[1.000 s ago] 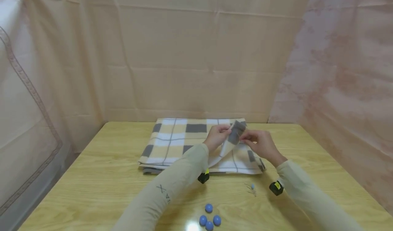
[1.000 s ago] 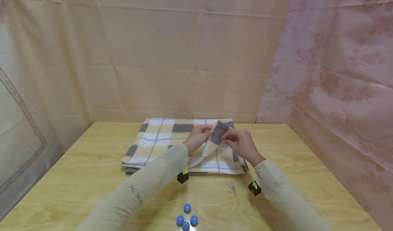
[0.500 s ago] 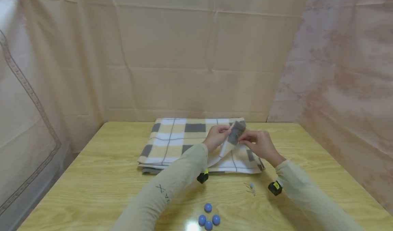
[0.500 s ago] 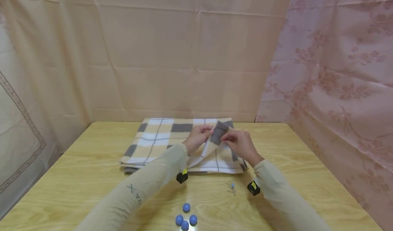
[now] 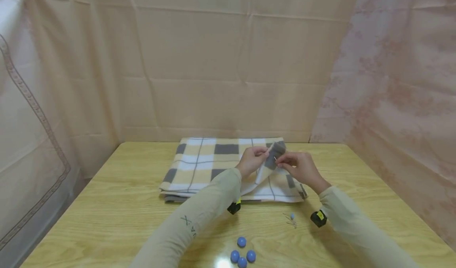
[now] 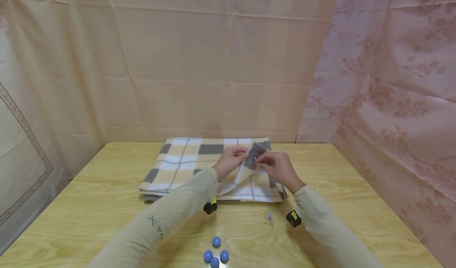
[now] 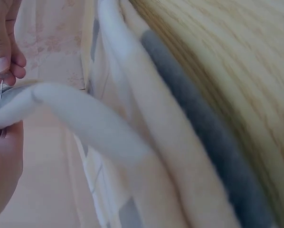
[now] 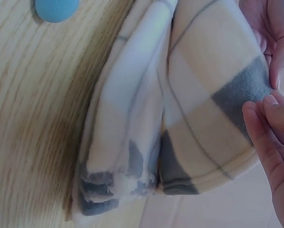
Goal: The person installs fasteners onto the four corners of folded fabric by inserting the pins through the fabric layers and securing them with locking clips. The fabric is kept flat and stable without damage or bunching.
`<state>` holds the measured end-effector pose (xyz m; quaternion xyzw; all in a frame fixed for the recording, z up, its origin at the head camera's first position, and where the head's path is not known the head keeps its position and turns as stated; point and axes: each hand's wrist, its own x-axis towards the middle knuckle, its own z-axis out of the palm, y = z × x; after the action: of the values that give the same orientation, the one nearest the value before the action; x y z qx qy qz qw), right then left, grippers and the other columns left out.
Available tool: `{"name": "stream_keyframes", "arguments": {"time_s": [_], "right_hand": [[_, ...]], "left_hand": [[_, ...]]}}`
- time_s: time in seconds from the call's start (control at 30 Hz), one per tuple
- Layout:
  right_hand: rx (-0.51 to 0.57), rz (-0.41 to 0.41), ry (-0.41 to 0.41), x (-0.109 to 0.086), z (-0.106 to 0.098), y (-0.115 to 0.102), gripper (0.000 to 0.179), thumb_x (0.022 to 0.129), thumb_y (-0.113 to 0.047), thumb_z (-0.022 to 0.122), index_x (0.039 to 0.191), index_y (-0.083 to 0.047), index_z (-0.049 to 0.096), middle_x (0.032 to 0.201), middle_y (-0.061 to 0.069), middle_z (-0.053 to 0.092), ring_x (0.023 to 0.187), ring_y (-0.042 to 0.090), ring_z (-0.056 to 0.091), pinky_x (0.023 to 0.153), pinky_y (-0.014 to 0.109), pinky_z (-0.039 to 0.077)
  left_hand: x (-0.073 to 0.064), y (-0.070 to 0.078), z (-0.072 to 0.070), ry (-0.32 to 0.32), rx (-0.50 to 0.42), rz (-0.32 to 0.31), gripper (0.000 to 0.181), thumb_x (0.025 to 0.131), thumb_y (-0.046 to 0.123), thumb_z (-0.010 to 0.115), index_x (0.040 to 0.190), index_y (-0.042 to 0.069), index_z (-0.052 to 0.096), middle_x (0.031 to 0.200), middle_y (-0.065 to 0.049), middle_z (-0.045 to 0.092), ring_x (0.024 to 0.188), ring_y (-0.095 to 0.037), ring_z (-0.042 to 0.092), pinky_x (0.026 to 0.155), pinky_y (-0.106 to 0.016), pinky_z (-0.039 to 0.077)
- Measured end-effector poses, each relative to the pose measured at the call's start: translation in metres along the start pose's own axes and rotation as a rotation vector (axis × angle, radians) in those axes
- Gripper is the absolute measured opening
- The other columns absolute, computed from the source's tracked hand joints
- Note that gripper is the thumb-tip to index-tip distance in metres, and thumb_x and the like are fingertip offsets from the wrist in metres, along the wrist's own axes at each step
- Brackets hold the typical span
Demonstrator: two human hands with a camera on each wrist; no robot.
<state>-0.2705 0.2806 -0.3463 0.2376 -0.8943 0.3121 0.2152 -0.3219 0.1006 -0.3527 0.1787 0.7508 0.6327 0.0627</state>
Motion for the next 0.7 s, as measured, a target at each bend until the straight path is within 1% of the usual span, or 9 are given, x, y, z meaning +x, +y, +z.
{"name": "stream_keyframes", "arguments": {"time_s": [0.07, 0.13, 0.23, 0.3, 0.37, 0.43, 0.5, 0.6, 0.7], "right_hand": [[-0.005, 0.010, 0.007, 0.000, -0.001, 0.000, 0.009, 0.081, 0.002, 0.071, 0.089, -0.003, 0.073, 0.086, 0.012, 0.075, 0.075, 0.024, 0.073, 0.066, 0.019, 0.058], [-0.013, 0.003, 0.026, 0.001, -0.001, 0.000, 0.013, 0.081, 0.001, 0.072, 0.093, -0.002, 0.071, 0.087, 0.013, 0.075, 0.075, 0.024, 0.072, 0.066, 0.022, 0.059], [0.004, -0.027, 0.073, 0.003, -0.001, 0.001, 0.030, 0.079, 0.002, 0.073, 0.107, 0.003, 0.064, 0.094, 0.017, 0.073, 0.081, 0.028, 0.071, 0.070, 0.030, 0.060], [0.008, -0.053, 0.105, 0.004, -0.001, 0.002, 0.044, 0.077, 0.004, 0.075, 0.117, 0.006, 0.057, 0.103, 0.021, 0.069, 0.090, 0.033, 0.069, 0.075, 0.038, 0.060], [0.006, -0.072, 0.117, 0.005, -0.001, 0.002, 0.055, 0.075, 0.005, 0.076, 0.124, 0.008, 0.051, 0.113, 0.024, 0.065, 0.100, 0.037, 0.064, 0.080, 0.044, 0.058], [-0.012, -0.094, 0.097, 0.006, -0.002, 0.003, 0.061, 0.075, 0.003, 0.077, 0.129, 0.008, 0.048, 0.121, 0.024, 0.061, 0.108, 0.039, 0.060, 0.085, 0.048, 0.056], [-0.042, -0.120, 0.057, 0.007, -0.002, 0.003, 0.062, 0.076, 0.000, 0.077, 0.130, 0.006, 0.047, 0.124, 0.024, 0.061, 0.111, 0.039, 0.059, 0.089, 0.051, 0.054], [-0.062, -0.152, 0.000, 0.009, -0.003, 0.003, 0.059, 0.077, -0.003, 0.077, 0.129, 0.005, 0.050, 0.123, 0.023, 0.062, 0.112, 0.038, 0.060, 0.092, 0.053, 0.051], [-0.072, -0.153, -0.022, 0.010, -0.003, 0.003, 0.052, 0.077, -0.005, 0.078, 0.122, 0.003, 0.054, 0.117, 0.019, 0.065, 0.108, 0.036, 0.062, 0.091, 0.052, 0.051]], "left_hand": [[0.000, 0.001, -0.001, -0.007, 0.035, 0.025, 0.026, 0.093, 0.013, 0.060, 0.116, 0.002, 0.066, 0.118, -0.017, 0.069, 0.112, -0.029, 0.066, 0.095, -0.034, 0.054], [-0.001, 0.002, -0.002, -0.014, 0.069, 0.051, 0.025, 0.092, 0.011, 0.062, 0.115, 0.002, 0.066, 0.118, -0.017, 0.069, 0.112, -0.029, 0.066, 0.095, -0.034, 0.055], [-0.002, 0.002, -0.004, -0.033, 0.104, 0.082, 0.025, 0.090, 0.006, 0.063, 0.114, 0.002, 0.066, 0.116, -0.017, 0.070, 0.110, -0.030, 0.067, 0.094, -0.033, 0.055], [-0.002, 0.000, -0.004, -0.053, 0.123, 0.105, 0.025, 0.089, 0.002, 0.063, 0.114, 0.000, 0.065, 0.115, -0.019, 0.070, 0.109, -0.031, 0.067, 0.092, -0.031, 0.056], [-0.004, -0.001, -0.005, -0.088, 0.135, 0.118, 0.027, 0.089, 0.000, 0.062, 0.116, 0.000, 0.064, 0.116, -0.020, 0.069, 0.109, -0.031, 0.067, 0.093, -0.031, 0.056], [-0.005, -0.001, -0.006, -0.123, 0.152, 0.131, 0.030, 0.089, 0.000, 0.062, 0.119, 0.000, 0.062, 0.119, -0.019, 0.068, 0.112, -0.030, 0.066, 0.094, -0.030, 0.055], [-0.006, -0.001, -0.008, -0.154, 0.170, 0.148, 0.033, 0.089, 0.000, 0.062, 0.122, 0.001, 0.061, 0.123, -0.018, 0.066, 0.114, -0.029, 0.065, 0.095, -0.029, 0.054], [-0.008, 0.001, -0.010, -0.189, 0.203, 0.186, 0.036, 0.089, 0.000, 0.061, 0.125, 0.002, 0.060, 0.126, -0.017, 0.064, 0.117, -0.027, 0.063, 0.097, -0.027, 0.053], [-0.011, 0.004, -0.010, -0.202, 0.212, 0.218, 0.036, 0.089, -0.003, 0.061, 0.124, 0.002, 0.060, 0.128, -0.016, 0.064, 0.119, -0.027, 0.063, 0.098, -0.024, 0.052]]}}
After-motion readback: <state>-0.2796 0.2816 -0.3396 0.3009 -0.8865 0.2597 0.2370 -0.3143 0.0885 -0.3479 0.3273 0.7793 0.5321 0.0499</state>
